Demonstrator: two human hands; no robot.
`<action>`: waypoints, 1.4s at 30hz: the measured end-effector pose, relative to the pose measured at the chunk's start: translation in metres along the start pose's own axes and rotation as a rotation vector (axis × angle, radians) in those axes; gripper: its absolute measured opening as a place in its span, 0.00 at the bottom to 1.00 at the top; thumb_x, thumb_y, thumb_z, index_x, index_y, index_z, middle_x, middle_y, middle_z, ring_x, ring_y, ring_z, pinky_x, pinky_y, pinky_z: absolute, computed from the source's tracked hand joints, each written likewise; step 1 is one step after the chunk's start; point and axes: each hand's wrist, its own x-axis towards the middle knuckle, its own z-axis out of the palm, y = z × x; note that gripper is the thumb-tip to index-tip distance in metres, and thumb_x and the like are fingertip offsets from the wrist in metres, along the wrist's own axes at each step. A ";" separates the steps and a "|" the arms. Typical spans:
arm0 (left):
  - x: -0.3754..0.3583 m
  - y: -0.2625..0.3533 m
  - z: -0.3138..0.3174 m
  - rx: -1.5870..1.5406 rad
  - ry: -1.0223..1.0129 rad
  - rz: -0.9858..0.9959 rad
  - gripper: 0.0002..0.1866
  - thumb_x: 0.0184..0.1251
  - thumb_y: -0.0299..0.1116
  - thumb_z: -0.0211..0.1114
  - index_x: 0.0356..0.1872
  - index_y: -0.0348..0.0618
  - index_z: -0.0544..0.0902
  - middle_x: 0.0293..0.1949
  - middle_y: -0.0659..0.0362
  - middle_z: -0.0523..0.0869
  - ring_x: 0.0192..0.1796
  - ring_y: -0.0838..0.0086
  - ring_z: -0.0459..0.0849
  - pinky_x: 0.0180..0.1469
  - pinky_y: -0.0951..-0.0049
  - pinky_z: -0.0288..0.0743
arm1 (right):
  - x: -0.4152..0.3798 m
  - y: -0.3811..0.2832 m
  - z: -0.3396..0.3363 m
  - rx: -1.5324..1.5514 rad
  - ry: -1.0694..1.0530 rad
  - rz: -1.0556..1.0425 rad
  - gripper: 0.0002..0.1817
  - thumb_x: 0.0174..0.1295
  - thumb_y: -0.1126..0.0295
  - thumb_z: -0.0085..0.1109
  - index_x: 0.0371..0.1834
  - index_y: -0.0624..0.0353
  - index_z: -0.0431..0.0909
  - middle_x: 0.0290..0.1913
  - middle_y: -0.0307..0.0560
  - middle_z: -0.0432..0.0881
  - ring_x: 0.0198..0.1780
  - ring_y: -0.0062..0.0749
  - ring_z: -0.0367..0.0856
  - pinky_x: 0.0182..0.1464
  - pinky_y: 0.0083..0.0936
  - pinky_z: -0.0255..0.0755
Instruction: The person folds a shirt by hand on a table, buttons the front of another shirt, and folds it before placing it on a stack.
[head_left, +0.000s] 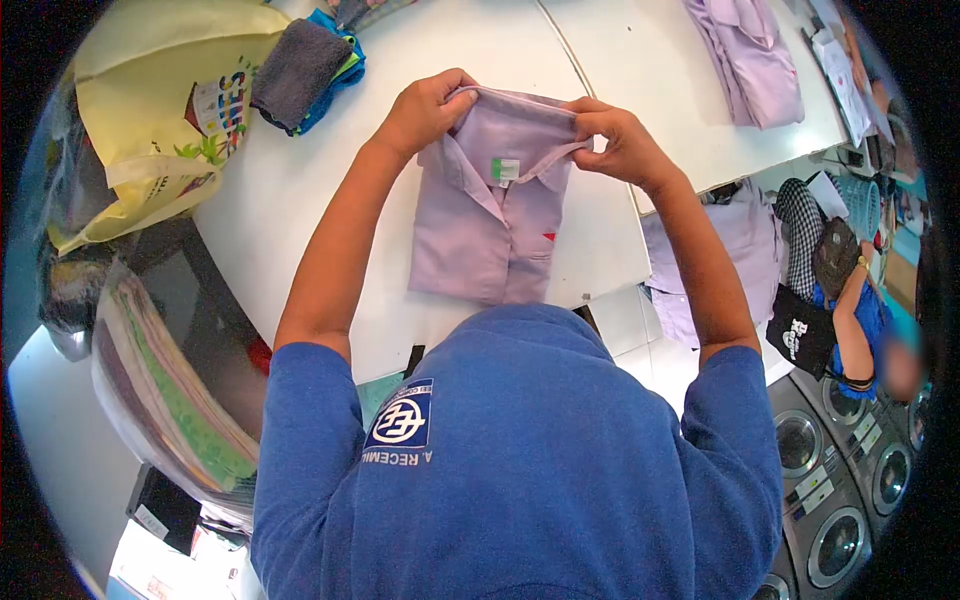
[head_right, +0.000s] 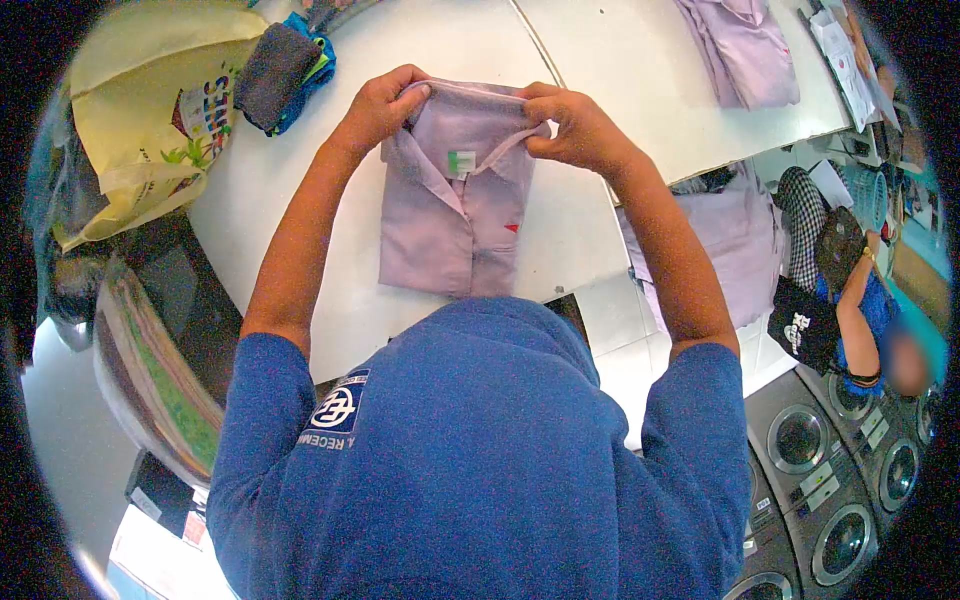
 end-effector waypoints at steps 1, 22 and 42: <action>0.002 -0.003 0.000 -0.001 0.001 -0.002 0.11 0.56 0.38 0.56 0.36 0.44 0.78 0.25 0.55 0.80 0.29 0.70 0.79 0.34 0.74 0.71 | 0.000 0.002 0.005 0.101 0.024 0.019 0.07 0.39 0.78 0.59 0.20 0.60 0.70 0.32 0.41 0.75 0.34 0.29 0.74 0.38 0.23 0.69; -0.157 0.022 0.142 0.409 -0.192 0.531 0.21 0.54 0.43 0.58 0.51 0.64 0.72 0.64 0.63 0.59 0.68 0.58 0.48 0.60 0.42 0.43 | -0.003 0.026 0.029 0.599 0.155 0.447 0.28 0.45 0.74 0.57 0.54 0.51 0.66 0.40 0.41 0.74 0.39 0.25 0.72 0.40 0.22 0.69; -0.157 -0.027 0.115 -0.002 0.460 -0.349 0.31 0.49 0.34 0.62 0.56 0.37 0.63 0.51 0.42 0.68 0.51 0.56 0.69 0.54 0.64 0.64 | -0.138 -0.010 0.129 0.335 0.649 0.771 0.16 0.53 0.66 0.57 0.44 0.60 0.72 0.33 0.47 0.77 0.34 0.29 0.75 0.38 0.22 0.69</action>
